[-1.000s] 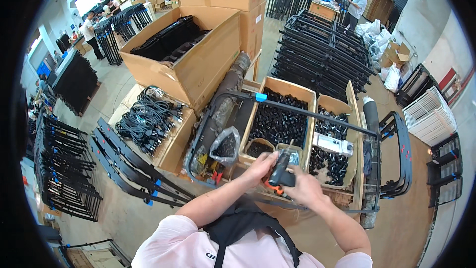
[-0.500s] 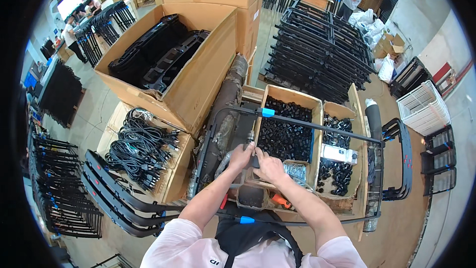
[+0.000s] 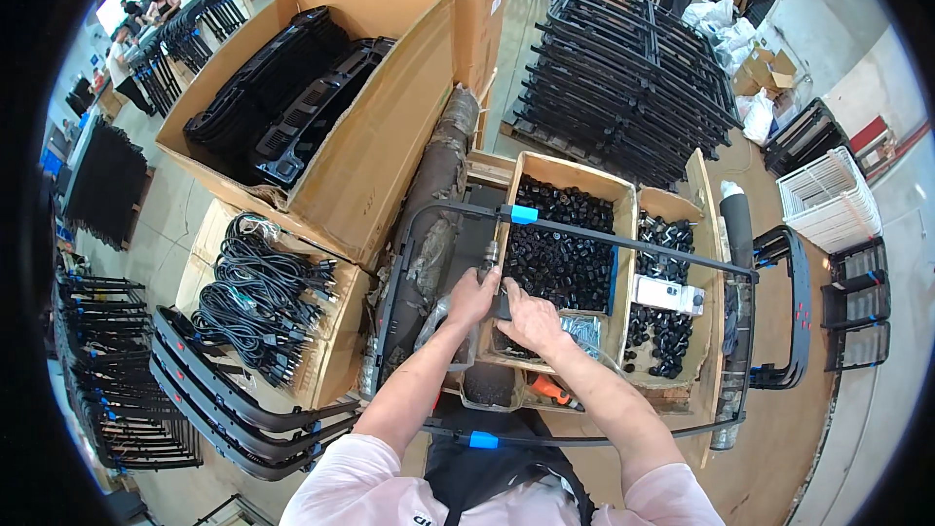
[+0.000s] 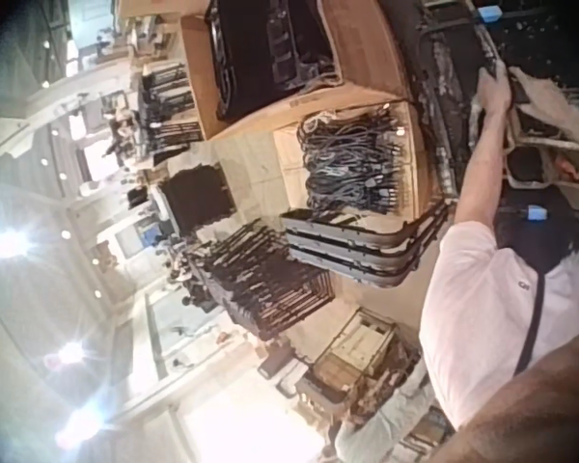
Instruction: The person assembles a treadmill console by attaching a black plastic cover to a metal frame using a pneumatic screwdriver. They also connect a power cord to the console and secure it with a zip tie.
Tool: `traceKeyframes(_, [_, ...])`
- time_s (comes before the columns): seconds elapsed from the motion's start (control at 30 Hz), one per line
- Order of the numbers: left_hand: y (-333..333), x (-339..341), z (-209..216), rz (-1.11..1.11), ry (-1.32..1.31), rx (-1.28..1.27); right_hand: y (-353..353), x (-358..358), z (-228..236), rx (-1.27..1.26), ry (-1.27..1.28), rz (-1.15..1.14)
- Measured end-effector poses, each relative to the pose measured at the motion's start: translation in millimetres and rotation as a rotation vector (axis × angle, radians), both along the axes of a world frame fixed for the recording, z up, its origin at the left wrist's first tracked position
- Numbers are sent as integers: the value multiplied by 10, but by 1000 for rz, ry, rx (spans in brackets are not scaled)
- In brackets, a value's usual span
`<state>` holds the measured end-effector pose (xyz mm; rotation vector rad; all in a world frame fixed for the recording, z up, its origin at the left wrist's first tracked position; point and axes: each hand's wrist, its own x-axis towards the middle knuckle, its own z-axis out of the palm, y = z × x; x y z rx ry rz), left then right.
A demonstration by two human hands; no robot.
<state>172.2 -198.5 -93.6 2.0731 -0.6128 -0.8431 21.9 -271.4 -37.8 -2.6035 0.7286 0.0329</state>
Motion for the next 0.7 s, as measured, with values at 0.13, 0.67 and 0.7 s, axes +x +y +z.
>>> traceKeyframes(0.13, [-42,8,49,-5,-10,52,-48,16,22,41,-8,0])
traceKeyframes(0.67, [-228,-7,164,-64,-185,189,-117,40,39,162,6,-54])
traceKeyframes(0.7, [-231,0,164,-62,-181,187,-108,44,3,131,-17,-40])
